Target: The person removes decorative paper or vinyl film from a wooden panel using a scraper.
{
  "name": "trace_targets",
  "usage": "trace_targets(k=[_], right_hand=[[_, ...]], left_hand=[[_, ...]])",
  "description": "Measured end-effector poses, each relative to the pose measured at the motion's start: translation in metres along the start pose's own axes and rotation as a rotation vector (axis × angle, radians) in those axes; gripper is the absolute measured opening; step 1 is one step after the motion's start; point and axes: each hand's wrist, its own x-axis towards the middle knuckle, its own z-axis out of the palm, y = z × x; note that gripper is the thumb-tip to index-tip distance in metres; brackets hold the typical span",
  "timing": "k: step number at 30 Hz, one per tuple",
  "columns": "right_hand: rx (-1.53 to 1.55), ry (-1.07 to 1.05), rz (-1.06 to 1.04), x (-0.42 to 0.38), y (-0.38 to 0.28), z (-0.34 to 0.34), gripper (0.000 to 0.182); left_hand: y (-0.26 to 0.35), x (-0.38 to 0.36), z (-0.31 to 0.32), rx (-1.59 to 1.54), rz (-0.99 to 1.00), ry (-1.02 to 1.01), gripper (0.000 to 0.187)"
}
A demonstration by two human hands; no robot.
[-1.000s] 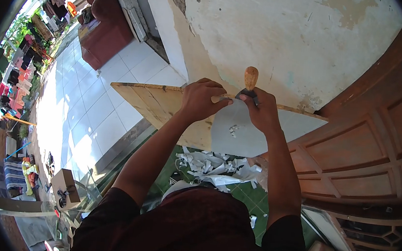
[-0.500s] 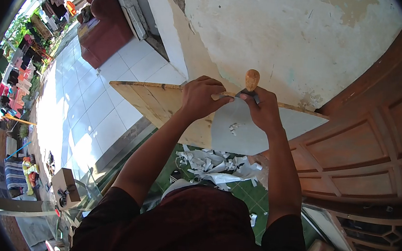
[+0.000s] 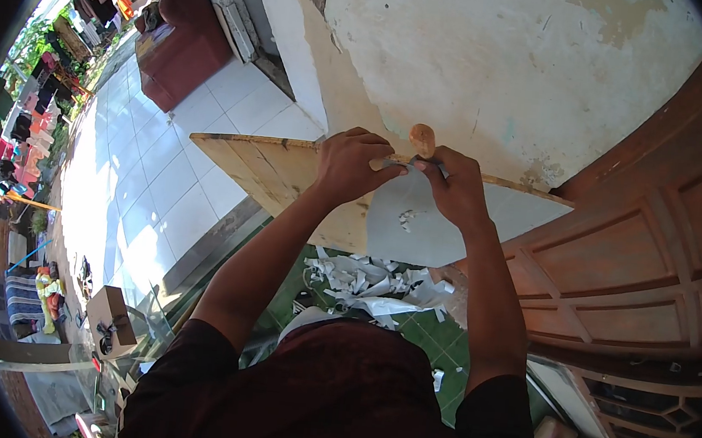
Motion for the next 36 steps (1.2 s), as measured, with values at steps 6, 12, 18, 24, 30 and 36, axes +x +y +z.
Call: trace_targets(k=[6, 12, 18, 24, 30, 36], right_hand=[[0.004, 0.023, -0.014, 0.002, -0.003, 0.004, 0.020], [-0.007, 0.014, -0.024, -0.001, -0.002, 0.000, 0.021], [0.058, 0.058, -0.027, -0.004, 0.001, 0.003, 0.023], [0.048, 0.053, -0.044, -0.005, 0.001, 0.003, 0.021], [0.024, 0.051, -0.041, -0.006, -0.003, 0.005, 0.022], [0.002, 0.044, -0.158, -0.007, 0.003, 0.007, 0.012]], left_hand=[[-0.006, 0.002, -0.012, -0.063, 0.055, -0.137, 0.040], [-0.022, 0.011, -0.028, -0.355, -0.074, -0.302, 0.043], [-0.029, 0.012, -0.039, 0.125, -0.002, -0.396, 0.037], [-0.036, -0.002, -0.034, -0.009, -0.064, -0.282, 0.034], [-0.035, -0.005, -0.032, -0.017, -0.038, -0.229, 0.032], [-0.030, 0.000, -0.035, -0.010, -0.063, -0.275, 0.031]])
